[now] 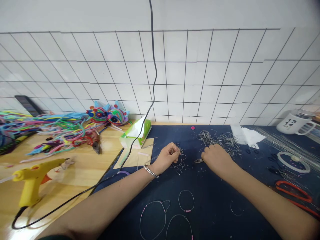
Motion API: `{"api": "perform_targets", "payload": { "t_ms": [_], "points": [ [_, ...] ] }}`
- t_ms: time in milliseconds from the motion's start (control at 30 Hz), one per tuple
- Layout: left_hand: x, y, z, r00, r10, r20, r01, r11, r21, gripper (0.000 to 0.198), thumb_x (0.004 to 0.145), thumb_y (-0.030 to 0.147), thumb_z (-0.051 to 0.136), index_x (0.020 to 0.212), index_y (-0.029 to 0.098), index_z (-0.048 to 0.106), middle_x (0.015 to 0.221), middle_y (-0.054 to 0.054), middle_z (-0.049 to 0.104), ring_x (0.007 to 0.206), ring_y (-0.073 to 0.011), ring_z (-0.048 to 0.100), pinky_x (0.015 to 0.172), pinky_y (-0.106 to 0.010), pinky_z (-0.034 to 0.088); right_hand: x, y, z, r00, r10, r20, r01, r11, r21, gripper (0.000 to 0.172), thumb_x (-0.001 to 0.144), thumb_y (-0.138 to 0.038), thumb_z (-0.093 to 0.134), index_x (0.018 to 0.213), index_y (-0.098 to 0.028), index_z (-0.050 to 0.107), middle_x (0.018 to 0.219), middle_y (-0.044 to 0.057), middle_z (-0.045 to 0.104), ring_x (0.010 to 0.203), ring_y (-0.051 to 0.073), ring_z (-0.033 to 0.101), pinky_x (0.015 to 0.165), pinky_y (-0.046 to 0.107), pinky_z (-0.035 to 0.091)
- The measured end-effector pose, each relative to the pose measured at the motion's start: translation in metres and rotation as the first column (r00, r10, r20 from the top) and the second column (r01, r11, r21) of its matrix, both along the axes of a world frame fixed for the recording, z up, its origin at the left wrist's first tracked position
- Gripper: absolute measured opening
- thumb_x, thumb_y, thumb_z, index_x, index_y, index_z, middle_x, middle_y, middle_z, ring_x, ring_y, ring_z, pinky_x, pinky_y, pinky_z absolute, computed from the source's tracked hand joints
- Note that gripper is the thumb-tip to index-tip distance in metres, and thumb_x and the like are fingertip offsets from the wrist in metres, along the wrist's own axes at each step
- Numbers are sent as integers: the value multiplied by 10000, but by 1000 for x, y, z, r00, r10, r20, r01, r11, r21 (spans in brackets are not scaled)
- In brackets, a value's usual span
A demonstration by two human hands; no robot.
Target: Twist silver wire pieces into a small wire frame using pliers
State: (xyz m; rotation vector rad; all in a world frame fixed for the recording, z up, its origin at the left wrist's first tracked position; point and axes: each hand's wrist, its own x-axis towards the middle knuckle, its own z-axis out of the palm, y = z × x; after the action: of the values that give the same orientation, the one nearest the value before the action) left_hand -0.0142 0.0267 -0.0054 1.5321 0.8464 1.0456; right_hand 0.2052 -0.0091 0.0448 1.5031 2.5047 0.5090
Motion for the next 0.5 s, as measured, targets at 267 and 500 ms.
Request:
{"api": "perform_targets", "payload": {
  "t_ms": [267, 500],
  "points": [
    [0, 0, 2, 1000, 22, 3, -22, 1000, 8, 81, 728, 177, 507, 726, 159, 428, 701, 22, 532, 468, -37, 455, 482, -177, 369, 4, 5, 2, 988, -142, -64, 133, 984, -121, 190, 781, -309, 446, 827, -173, 571, 787, 94, 588, 769, 218, 540, 650, 321, 336],
    [2, 2, 2, 997, 8, 80, -4, 999, -48, 93, 731, 203, 510, 738, 167, 425, 668, 23, 531, 501, -56, 475, 479, -181, 387, 21, -11, 19, 904, -370, -215, 182, 787, -589, 466, 767, -593, 337, 802, -179, 546, 750, 69, 603, 673, 186, 577, 577, 282, 403]
  ]
}}
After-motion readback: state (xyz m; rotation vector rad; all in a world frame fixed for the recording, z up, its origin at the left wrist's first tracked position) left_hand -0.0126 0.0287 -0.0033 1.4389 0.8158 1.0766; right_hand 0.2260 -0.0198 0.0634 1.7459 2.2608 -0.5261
